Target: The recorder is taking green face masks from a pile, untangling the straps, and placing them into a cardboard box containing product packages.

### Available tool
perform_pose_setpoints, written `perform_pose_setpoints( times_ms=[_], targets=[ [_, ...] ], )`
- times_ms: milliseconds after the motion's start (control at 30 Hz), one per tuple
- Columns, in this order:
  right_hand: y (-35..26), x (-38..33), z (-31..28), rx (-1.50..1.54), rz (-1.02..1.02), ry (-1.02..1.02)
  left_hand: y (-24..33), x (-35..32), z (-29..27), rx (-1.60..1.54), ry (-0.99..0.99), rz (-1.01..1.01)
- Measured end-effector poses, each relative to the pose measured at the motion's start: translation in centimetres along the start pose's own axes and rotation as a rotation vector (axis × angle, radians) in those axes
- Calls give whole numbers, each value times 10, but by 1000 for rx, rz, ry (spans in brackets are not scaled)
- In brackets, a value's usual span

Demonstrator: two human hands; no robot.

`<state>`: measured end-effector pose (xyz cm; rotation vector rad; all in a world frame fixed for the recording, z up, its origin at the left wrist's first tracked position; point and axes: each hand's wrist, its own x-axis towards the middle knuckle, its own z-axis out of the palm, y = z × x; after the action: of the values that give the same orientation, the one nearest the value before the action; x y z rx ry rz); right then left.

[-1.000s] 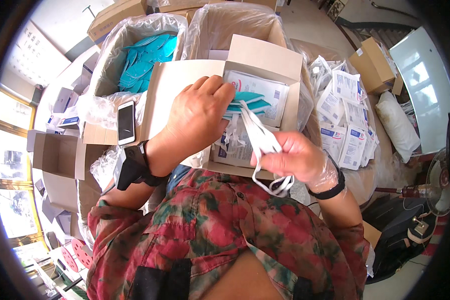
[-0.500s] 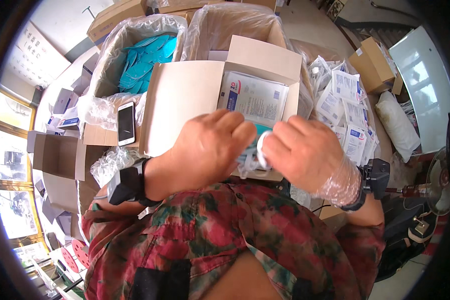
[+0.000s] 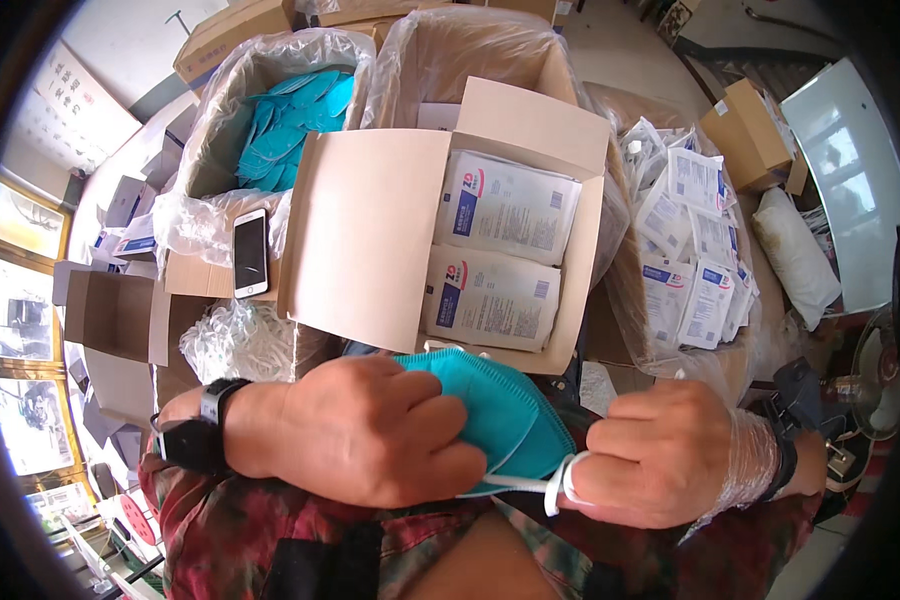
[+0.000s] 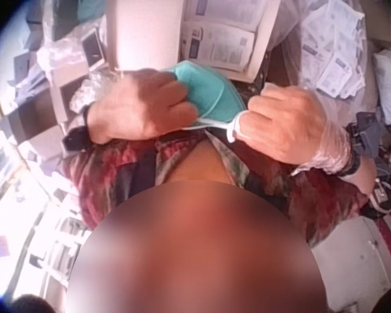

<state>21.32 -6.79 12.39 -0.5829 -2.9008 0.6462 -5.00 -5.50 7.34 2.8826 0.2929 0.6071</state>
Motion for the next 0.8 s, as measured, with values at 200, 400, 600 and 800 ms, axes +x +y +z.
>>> perform_pose_setpoints(
  times_ms=[200, 400, 600, 800],
  targets=[
    [-4, -12, -3, 135, 49, -52, 7, -11, -8, 25, -5, 0],
    [-4, -14, -3, 188, 86, -54, 8, -19, -19, 27, -49, -20],
    [32, -64, -27, 302, 410, 42, -21, -102, -46, 319, 38, -498],
    [65, -31, 24, 890, 737, 410, -59, -59, -27, 454, 245, -634]
  ],
)
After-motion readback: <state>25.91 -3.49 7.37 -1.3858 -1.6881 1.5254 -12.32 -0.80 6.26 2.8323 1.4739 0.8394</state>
